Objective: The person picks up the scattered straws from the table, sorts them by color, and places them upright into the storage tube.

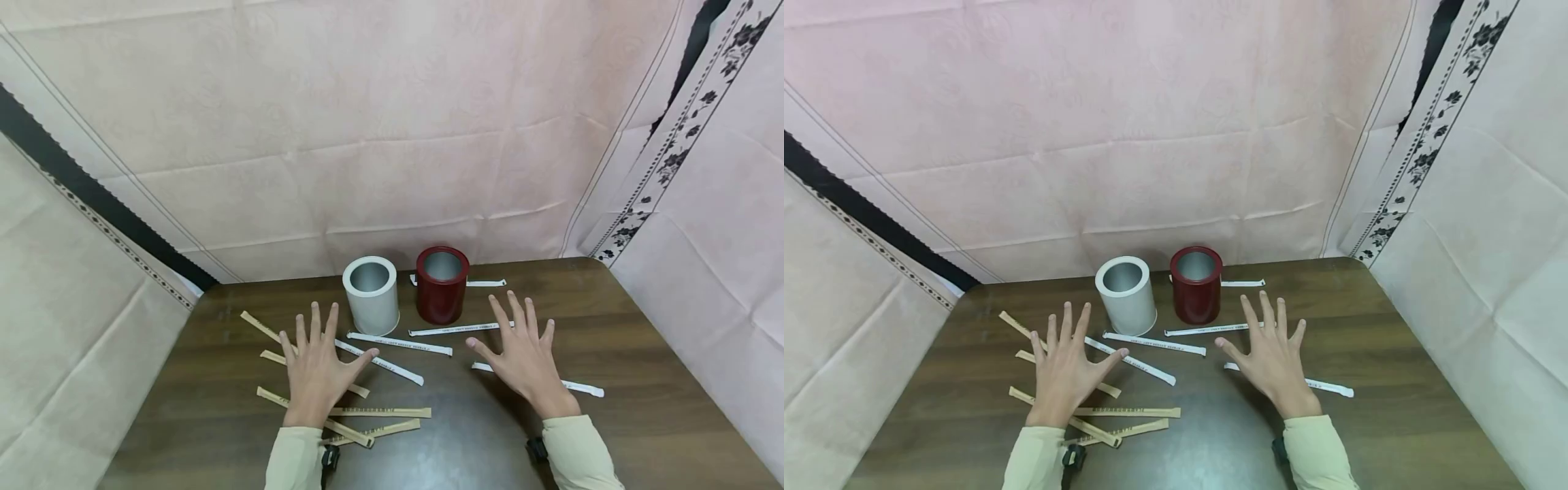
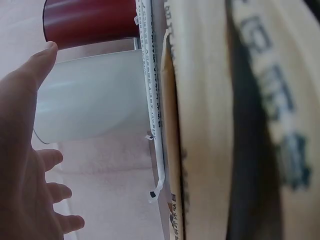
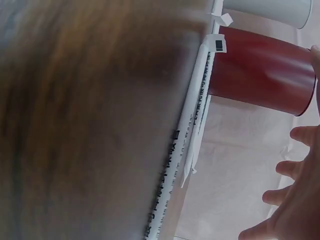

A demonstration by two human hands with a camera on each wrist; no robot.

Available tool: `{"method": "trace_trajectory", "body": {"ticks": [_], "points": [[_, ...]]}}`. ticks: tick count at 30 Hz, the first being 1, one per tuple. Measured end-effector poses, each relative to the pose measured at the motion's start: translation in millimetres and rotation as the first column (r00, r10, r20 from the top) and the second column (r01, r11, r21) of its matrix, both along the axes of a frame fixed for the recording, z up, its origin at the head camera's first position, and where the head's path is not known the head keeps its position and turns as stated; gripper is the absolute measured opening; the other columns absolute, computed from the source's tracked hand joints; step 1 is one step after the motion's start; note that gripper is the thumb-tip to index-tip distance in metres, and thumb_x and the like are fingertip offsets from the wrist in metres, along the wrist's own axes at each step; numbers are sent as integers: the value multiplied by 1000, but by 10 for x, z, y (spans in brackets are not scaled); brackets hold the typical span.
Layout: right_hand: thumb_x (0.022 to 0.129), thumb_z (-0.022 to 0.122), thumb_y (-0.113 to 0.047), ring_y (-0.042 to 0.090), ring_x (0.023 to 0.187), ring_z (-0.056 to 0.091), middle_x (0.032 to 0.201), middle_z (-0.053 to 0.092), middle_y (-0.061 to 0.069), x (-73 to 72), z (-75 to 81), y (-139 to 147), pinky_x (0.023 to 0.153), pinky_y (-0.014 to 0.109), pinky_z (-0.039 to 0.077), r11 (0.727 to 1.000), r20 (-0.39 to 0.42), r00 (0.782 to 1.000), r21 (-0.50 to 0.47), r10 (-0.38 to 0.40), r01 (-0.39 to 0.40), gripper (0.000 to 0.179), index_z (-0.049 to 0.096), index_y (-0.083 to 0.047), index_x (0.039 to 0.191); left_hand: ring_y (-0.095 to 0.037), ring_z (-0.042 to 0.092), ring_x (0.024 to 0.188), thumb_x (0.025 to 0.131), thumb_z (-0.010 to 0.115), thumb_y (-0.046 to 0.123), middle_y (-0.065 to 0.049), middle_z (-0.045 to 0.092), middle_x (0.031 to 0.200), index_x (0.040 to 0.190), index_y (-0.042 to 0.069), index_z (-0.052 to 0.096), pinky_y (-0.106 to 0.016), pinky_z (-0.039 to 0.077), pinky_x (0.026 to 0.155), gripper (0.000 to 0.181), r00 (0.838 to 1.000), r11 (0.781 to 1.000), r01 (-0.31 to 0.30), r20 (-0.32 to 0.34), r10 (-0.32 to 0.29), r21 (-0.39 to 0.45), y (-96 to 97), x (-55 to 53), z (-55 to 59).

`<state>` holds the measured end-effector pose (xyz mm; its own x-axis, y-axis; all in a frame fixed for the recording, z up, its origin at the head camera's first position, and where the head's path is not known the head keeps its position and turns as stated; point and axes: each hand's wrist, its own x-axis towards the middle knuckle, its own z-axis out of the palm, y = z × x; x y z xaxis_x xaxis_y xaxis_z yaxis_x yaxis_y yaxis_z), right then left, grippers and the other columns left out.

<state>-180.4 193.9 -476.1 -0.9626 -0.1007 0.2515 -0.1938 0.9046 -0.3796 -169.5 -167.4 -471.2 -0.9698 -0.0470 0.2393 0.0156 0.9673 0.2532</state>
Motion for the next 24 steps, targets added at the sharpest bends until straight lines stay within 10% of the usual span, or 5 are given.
{"method": "trace_trajectory", "body": {"ticks": [13, 19, 24], "points": [[96, 72, -57, 46, 156, 21, 170, 25, 19, -146, 254, -70, 115, 76, 27, 950, -10, 992, -286, 124, -121, 94, 29, -14, 167, -47, 10, 160, 80, 59, 91, -16, 10, 176, 171, 24, 17, -73, -3, 122, 120, 999, 997, 22, 31, -24, 68, -59, 47, -44], [95, 78, -50, 36, 154, 31, 166, 33, 12, -466, 513, -168, 118, 67, 32, 883, -23, 979, -426, 204, -195, 87, 38, -14, 163, -47, 13, 160, 81, 61, 89, -17, 13, 176, 171, 23, 17, -75, 5, 122, 120, 998, 996, 23, 55, -28, 81, -57, 61, -51], [94, 78, -49, 33, 152, 35, 166, 35, 11, -825, 632, -277, 119, 63, 34, 879, -15, 963, -406, 270, -252, 83, 42, -12, 160, -46, 20, 159, 83, 65, 85, -16, 16, 176, 171, 20, 19, -75, 9, 122, 118, 996, 992, 26, 78, -35, 125, -30, 83, -75]]}}
